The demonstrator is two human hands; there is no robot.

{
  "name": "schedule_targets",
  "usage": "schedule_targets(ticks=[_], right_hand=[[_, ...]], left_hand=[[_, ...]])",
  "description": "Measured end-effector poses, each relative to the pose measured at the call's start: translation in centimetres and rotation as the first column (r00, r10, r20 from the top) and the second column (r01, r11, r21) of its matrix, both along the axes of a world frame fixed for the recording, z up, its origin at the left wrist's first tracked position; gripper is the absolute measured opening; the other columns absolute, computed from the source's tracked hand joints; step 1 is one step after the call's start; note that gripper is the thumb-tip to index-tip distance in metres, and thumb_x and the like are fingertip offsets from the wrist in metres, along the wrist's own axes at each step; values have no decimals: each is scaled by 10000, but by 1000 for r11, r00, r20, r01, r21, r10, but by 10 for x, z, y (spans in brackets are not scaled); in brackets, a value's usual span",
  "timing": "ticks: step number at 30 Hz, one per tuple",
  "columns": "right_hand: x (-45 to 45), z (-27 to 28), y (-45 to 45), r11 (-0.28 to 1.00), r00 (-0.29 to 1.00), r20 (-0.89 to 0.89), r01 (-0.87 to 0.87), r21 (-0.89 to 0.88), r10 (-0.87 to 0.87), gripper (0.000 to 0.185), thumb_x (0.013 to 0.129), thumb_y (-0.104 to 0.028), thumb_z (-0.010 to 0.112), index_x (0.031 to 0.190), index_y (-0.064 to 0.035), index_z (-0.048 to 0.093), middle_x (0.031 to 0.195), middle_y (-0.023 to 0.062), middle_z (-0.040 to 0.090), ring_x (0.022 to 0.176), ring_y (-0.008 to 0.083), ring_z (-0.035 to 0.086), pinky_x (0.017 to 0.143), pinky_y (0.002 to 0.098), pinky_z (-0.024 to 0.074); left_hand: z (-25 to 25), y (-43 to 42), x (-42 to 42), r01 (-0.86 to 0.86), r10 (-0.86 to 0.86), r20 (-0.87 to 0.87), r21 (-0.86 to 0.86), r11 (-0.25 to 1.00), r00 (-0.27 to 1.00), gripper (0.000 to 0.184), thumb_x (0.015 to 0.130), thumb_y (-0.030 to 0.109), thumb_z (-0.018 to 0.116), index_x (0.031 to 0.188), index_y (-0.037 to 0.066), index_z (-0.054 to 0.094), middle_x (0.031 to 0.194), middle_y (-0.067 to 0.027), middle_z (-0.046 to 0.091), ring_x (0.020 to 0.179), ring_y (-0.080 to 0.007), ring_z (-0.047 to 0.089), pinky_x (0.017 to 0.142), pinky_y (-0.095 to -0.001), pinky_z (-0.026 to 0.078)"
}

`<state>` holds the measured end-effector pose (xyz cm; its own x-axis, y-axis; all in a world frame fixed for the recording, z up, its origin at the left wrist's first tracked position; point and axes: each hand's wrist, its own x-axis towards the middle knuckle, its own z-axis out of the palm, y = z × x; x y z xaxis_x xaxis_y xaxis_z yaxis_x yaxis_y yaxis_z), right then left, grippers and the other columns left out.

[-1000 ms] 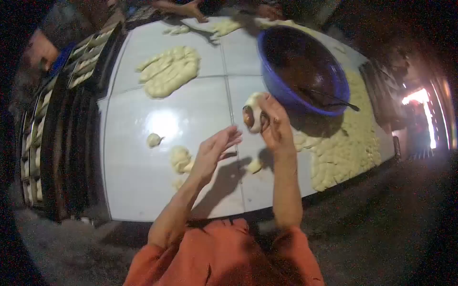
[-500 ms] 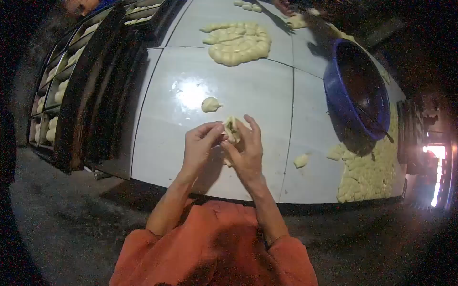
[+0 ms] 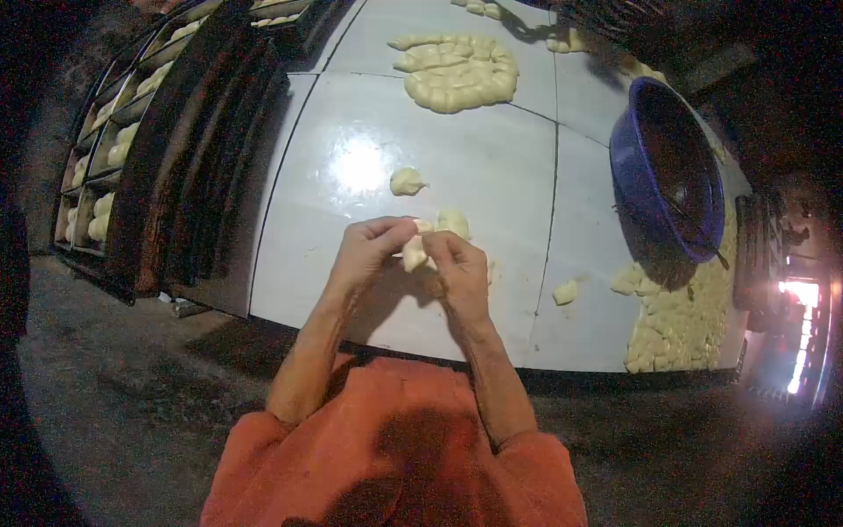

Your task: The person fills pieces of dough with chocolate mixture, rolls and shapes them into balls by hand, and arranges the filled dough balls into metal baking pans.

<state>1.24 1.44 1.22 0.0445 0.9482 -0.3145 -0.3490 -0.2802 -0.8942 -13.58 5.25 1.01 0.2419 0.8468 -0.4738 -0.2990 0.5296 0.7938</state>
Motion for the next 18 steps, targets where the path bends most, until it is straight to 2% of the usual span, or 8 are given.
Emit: schedule_targets(ticks=[5, 7, 8, 11, 13, 15, 17, 18], right_hand=[[15, -12, 1, 981, 971, 206, -150, 122, 123, 259, 970, -196, 660, 1122, 10, 701, 869, 55, 705, 762, 112, 625, 678, 237, 503], [21, -11, 1, 862, 816, 570, -357, 359, 100, 249, 952, -147, 666, 1153, -4, 693, 971, 91, 709, 892, 174, 639, 762, 285, 507], [17, -2, -4, 846, 824, 554, -373, 382, 113, 270, 920, -123, 694, 1174, -32, 691, 1098, 117, 680, 960, 216, 630, 805, 312, 508], [14, -11, -9, 783, 756, 654, -416, 462, 16, 330, 916, -100, 700, 1244, -72, 676, 1161, 108, 626, 1003, 208, 624, 855, 306, 503], [14, -22, -8, 843, 814, 579, -335, 421, 35, 302, 890, -86, 726, 1189, -70, 692, 1118, 107, 618, 1079, 226, 603, 900, 333, 497], [13, -23, -2, 724, 775, 607, -316, 613, -175, 205, 898, -93, 718, 1092, -39, 683, 1213, 137, 611, 1051, 250, 613, 876, 347, 503], [4, -23, -3, 707, 769, 601, -301, 640, -218, 152, 910, -93, 709, 1041, -30, 665, 1261, 144, 585, 1051, 254, 613, 869, 350, 500], [-7, -25, -4, 713, 857, 444, -138, 688, -263, 149, 914, -98, 705, 1038, -34, 653, 1259, 141, 587, 1045, 249, 611, 862, 351, 497]], left_hand=[[-3, -7, -5, 26, -25, -16, 55, 998, 1000, 306, 928, 272, 724, 1099, 18, 728, 924, -37, 713, 810, -92, 658, 695, -245, 539], [-3, -8, -9, 49, -43, -102, 60, 997, 994, 295, 932, 279, 721, 1084, 27, 726, 909, -21, 706, 792, -80, 650, 675, -238, 530], [-2, -8, -11, 21, -19, -43, 48, 999, 999, 281, 933, 275, 720, 1079, 35, 721, 902, -12, 703, 788, -73, 646, 662, -225, 520], [-7, -5, -13, 5, -5, 1, 50, 999, 1000, 264, 924, 235, 730, 1094, 35, 709, 919, -25, 707, 797, -87, 660, 660, -218, 536], [4, -14, -10, 9, -11, 25, 96, 995, 1000, 264, 916, 218, 739, 1097, 29, 703, 925, -30, 707, 821, -97, 667, 679, -229, 551], [8, -18, -11, 11, -18, 48, 137, 990, 999, 266, 908, 200, 748, 1101, 24, 698, 930, -34, 707, 845, -106, 673, 698, -240, 567], [2, -19, -17, 61, -63, 14, 109, 992, 998, 267, 920, 141, 711, 1136, -11, 670, 991, -93, 707, 848, -157, 692, 731, -305, 620], [-2, -19, -18, 74, -77, 7, 159, 985, 997, 246, 944, 134, 678, 1145, -8, 671, 986, -89, 701, 849, -152, 686, 709, -278, 610]])
